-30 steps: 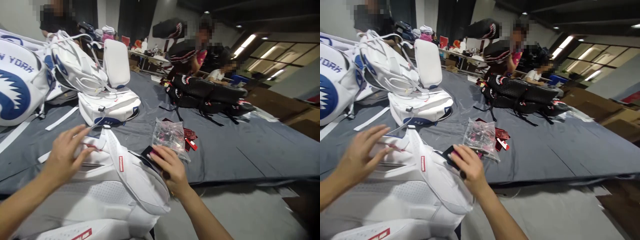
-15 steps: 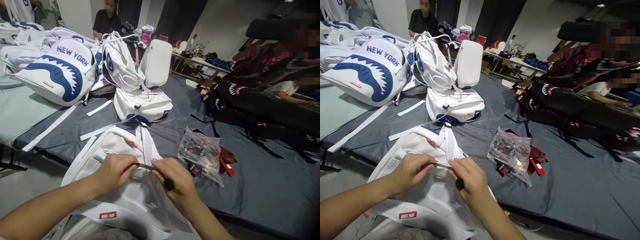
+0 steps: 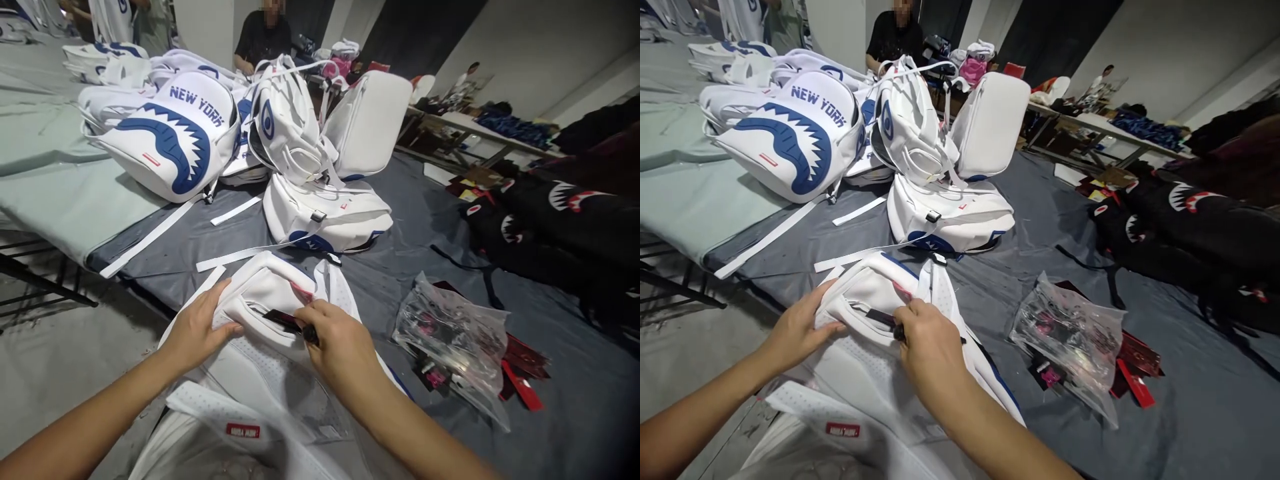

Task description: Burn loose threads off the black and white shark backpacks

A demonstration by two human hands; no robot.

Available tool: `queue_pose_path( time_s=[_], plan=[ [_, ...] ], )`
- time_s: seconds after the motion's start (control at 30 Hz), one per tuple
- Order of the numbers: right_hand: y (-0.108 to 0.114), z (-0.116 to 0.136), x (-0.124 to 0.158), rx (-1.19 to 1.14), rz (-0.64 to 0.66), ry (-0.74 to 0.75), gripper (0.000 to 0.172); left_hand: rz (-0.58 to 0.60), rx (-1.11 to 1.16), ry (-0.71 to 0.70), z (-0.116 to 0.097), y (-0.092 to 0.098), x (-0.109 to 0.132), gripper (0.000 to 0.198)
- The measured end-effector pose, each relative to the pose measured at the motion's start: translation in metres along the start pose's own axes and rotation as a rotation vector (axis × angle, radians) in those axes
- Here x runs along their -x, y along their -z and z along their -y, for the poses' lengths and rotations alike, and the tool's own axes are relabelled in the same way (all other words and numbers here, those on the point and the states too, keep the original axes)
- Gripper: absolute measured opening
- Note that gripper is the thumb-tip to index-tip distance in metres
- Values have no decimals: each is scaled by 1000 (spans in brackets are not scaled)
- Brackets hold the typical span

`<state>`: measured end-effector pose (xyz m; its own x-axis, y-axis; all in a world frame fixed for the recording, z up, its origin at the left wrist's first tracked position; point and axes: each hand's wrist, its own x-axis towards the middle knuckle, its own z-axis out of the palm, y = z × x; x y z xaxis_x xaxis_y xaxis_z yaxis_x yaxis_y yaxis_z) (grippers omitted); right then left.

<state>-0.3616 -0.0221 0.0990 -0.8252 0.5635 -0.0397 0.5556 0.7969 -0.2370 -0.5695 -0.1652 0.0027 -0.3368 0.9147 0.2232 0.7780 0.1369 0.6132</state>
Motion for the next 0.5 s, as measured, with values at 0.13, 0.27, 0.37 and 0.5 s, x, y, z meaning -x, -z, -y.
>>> queue_pose_path(
  time_s=[0.13, 0.27, 0.37, 0.5],
  plan=[
    [-5, 19, -25, 196, 329, -35, 23, -59, 11, -49, -2, -5, -3, 66],
    [-4, 29, -38, 312, 460, 38, 24, -92, -21, -58, 2, -10, -5, 61],
    [1, 36, -37, 371, 417, 24, 27, -116, -41, -72, 8, -14, -5, 60],
    [-5, 45, -50, 221, 217, 70, 18, -110, -29, -86, 12, -11, -4, 63]
  ],
)
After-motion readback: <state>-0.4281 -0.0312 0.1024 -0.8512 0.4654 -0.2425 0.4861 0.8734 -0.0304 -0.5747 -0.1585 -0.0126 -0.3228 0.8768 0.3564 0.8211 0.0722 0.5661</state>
